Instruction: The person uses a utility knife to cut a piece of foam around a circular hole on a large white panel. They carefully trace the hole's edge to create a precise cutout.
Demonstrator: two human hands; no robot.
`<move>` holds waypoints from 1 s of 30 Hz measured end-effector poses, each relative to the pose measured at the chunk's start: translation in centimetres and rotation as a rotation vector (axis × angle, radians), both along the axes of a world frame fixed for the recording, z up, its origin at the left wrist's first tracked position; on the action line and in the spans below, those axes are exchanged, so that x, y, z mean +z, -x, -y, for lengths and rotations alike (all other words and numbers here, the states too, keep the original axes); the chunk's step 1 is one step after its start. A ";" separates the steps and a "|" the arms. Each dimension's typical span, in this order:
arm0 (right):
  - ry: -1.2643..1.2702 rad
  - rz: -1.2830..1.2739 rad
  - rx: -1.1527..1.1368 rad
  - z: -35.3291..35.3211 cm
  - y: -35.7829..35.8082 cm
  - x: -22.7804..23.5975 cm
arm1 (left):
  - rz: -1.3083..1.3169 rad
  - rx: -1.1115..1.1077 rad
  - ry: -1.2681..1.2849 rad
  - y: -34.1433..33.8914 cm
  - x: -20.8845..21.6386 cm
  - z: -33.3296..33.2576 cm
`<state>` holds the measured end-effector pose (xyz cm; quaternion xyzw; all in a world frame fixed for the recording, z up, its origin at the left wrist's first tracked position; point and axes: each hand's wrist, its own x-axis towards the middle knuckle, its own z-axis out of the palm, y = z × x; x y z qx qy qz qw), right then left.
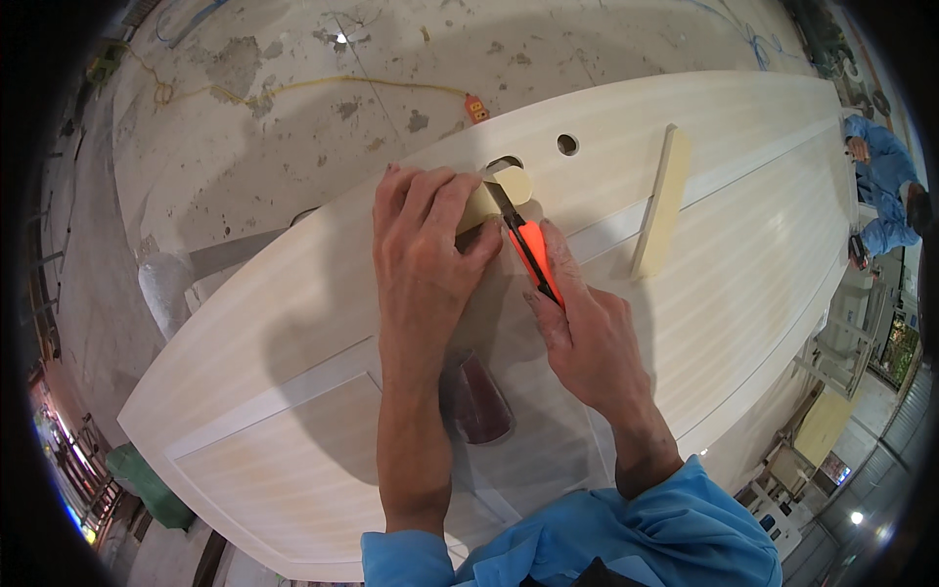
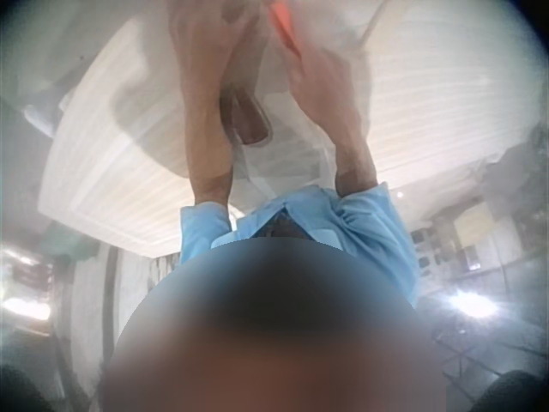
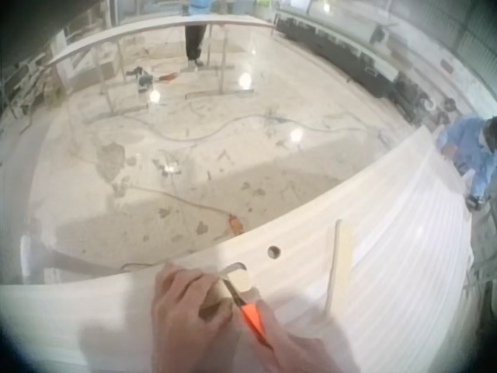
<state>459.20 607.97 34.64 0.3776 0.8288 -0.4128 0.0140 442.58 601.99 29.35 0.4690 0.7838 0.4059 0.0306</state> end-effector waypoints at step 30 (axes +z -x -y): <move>-0.133 0.005 -0.043 1.1 0.5 -0.3 | 0.054 0.006 0.034 -0.1 0.5 0.2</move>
